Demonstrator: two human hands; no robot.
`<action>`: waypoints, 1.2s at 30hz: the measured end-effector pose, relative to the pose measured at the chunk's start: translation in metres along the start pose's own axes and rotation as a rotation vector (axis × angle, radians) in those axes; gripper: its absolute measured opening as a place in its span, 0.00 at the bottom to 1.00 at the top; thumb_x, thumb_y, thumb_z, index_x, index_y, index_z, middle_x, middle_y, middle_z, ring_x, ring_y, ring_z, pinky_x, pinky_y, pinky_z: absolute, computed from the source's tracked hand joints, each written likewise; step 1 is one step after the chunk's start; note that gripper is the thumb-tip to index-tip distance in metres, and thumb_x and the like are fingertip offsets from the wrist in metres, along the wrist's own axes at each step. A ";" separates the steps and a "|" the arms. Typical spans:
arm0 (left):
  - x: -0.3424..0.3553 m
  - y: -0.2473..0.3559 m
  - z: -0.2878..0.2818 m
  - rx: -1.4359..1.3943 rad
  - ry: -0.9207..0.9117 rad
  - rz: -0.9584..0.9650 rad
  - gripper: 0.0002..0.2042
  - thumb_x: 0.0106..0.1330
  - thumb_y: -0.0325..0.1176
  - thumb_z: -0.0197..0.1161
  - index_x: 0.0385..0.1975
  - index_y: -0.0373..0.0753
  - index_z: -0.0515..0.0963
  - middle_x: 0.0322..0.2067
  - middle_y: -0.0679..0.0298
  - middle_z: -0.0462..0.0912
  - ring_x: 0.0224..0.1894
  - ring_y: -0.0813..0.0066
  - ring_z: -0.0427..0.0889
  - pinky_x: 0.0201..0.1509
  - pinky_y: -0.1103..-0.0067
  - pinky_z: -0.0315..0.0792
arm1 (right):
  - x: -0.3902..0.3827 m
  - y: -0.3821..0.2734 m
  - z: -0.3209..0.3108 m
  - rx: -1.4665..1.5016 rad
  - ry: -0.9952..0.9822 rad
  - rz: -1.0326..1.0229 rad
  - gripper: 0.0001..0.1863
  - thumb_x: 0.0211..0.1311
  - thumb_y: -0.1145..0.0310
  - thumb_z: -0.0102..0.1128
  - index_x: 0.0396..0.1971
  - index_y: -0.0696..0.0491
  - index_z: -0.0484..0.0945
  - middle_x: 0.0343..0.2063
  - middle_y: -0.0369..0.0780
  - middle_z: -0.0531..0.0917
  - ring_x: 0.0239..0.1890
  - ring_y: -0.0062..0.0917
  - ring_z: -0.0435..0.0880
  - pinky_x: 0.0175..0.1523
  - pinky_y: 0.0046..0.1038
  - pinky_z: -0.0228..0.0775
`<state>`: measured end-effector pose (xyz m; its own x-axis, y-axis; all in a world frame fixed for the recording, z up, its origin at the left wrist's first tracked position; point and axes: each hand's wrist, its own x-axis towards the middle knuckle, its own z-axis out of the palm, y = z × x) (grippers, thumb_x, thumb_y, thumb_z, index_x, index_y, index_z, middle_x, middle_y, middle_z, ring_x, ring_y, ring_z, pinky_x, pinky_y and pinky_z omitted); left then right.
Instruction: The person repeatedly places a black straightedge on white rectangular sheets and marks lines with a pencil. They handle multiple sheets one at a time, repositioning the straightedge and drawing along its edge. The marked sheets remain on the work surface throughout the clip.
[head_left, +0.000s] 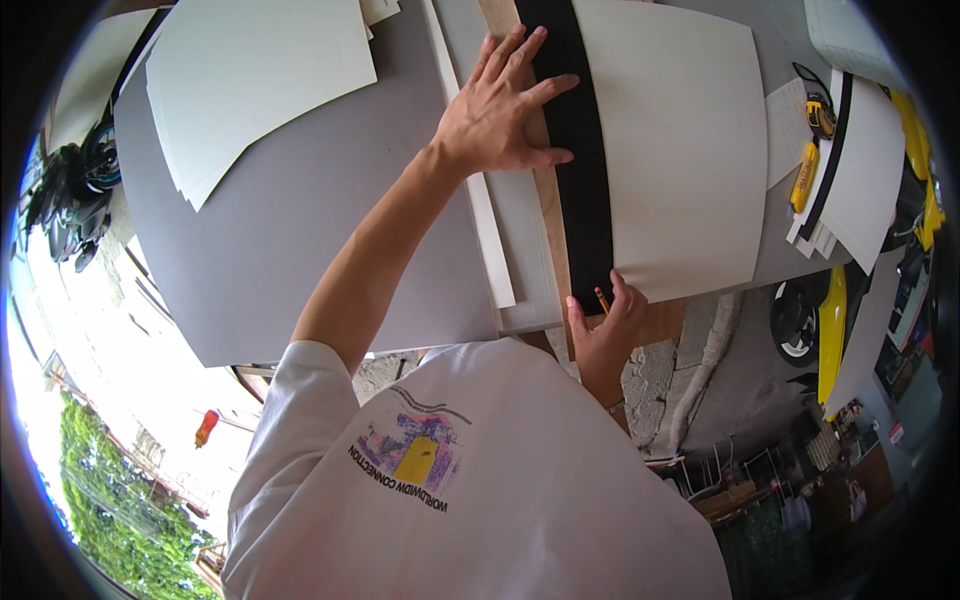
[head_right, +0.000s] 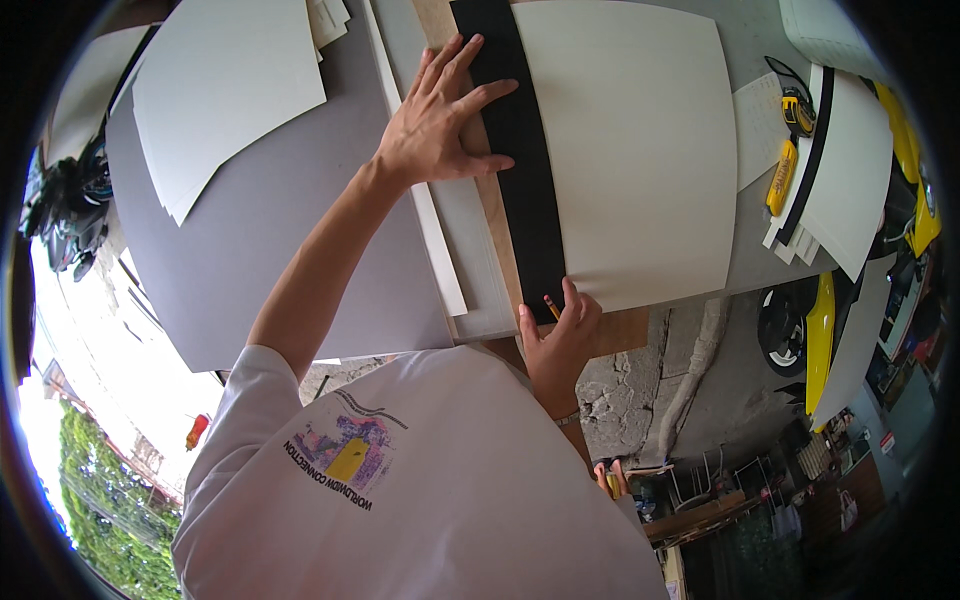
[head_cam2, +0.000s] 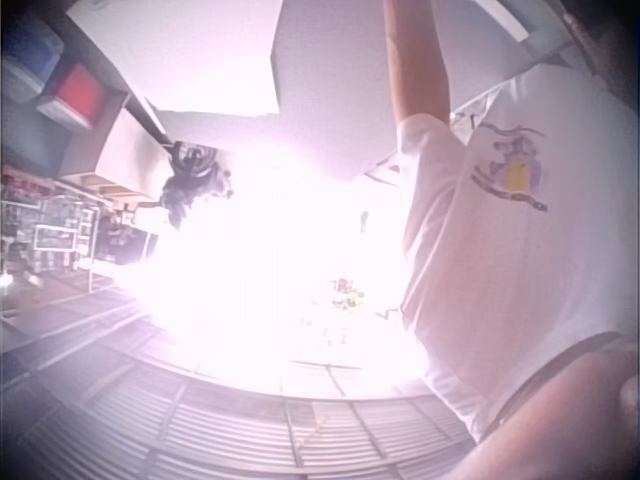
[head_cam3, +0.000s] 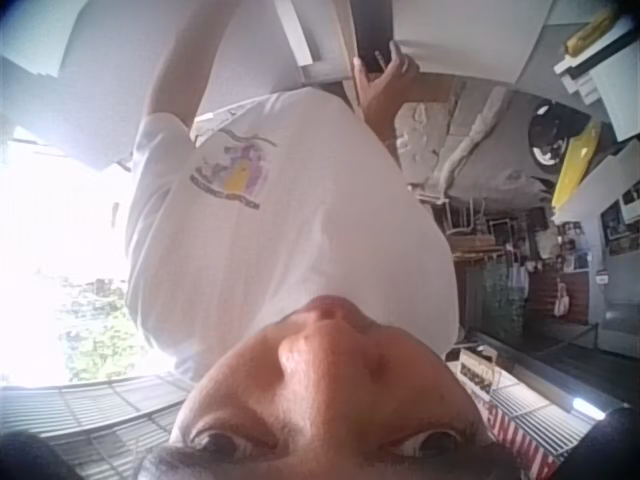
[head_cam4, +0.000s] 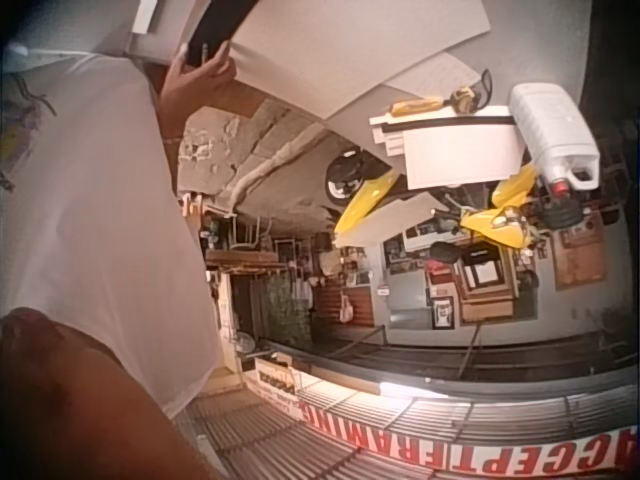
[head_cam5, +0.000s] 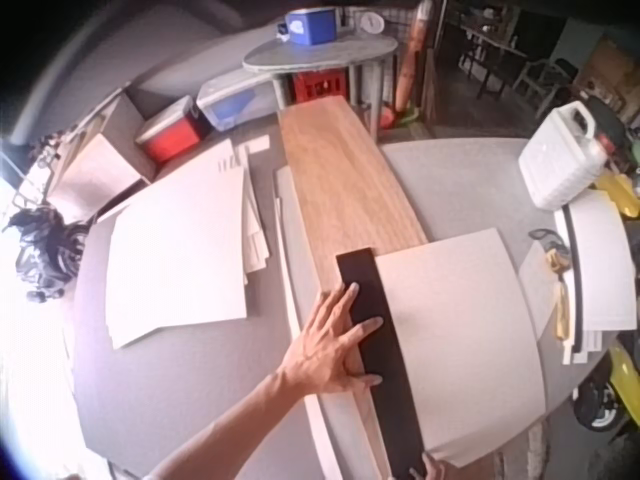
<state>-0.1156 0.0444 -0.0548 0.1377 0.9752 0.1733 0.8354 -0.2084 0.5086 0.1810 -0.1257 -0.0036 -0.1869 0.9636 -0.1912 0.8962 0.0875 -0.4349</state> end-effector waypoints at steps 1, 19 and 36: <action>0.000 0.000 0.000 -0.003 0.000 -0.002 0.44 0.44 0.66 0.80 0.67 0.66 0.76 0.80 0.52 0.53 0.81 0.44 0.50 0.84 0.46 0.45 | 0.000 -0.001 0.000 0.002 0.000 0.002 0.41 0.58 0.58 0.79 0.68 0.54 0.68 0.54 0.53 0.73 0.57 0.47 0.76 0.56 0.45 0.78; 0.001 0.001 0.001 0.015 0.008 -0.003 0.44 0.44 0.66 0.80 0.66 0.67 0.76 0.80 0.55 0.53 0.81 0.45 0.50 0.85 0.47 0.45 | -0.002 0.000 -0.002 0.063 0.008 -0.017 0.42 0.57 0.63 0.79 0.69 0.56 0.66 0.54 0.53 0.70 0.55 0.43 0.78 0.54 0.38 0.85; 0.007 0.053 -0.012 0.269 -0.279 -0.078 0.52 0.49 0.60 0.80 0.72 0.39 0.68 0.72 0.55 0.67 0.72 0.51 0.68 0.78 0.64 0.66 | -0.001 -0.002 -0.004 0.069 -0.047 0.075 0.38 0.57 0.62 0.81 0.66 0.55 0.73 0.55 0.48 0.70 0.53 0.34 0.84 0.57 0.35 0.83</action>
<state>-0.0767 0.0390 -0.0165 0.1765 0.9779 -0.1117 0.9535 -0.1417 0.2658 0.1807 -0.1260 0.0010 -0.1404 0.9537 -0.2661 0.8787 -0.0039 -0.4773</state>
